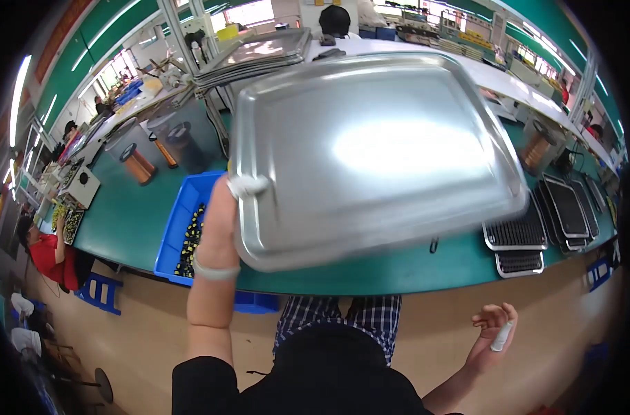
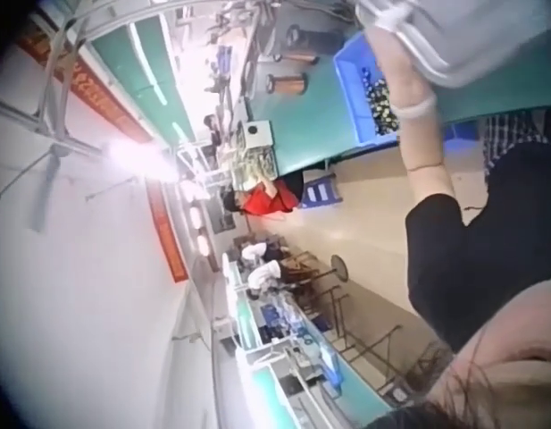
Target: The person assembles electronic components using a specialized taping machine at an industrial workstation.
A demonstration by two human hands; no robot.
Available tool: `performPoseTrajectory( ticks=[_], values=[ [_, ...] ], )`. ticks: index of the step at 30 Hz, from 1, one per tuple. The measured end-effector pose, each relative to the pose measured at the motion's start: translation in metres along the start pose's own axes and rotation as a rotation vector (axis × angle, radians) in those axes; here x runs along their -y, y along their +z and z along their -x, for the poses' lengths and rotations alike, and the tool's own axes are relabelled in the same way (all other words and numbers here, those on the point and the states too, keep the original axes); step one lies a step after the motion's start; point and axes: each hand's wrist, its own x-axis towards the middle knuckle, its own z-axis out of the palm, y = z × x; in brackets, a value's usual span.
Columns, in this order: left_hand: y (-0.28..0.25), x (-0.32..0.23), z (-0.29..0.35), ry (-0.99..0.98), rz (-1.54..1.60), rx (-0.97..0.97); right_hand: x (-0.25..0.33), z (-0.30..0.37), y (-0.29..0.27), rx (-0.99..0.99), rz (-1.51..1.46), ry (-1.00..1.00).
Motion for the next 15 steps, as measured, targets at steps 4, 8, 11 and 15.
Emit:
performPoseTrajectory(
  ticks=[4, 8, 11, 15],
  values=[
    [-0.018, -0.041, -0.045, 0.177, 0.04, -0.21, -0.012, -0.016, 0.017, 0.03, 0.003, 0.034],
    [-0.056, -0.074, -0.119, 0.36, 0.132, -0.343, -0.022, -0.035, 0.027, 0.005, 0.003, 0.091],
    [-0.088, -0.094, -0.174, 0.396, 0.169, -0.407, -0.034, -0.047, 0.027, -0.037, 0.011, 0.13],
    [-0.071, -0.097, -0.221, 0.444, 0.289, -0.544, -0.046, -0.06, 0.021, -0.113, 0.009, 0.208]
  ],
)
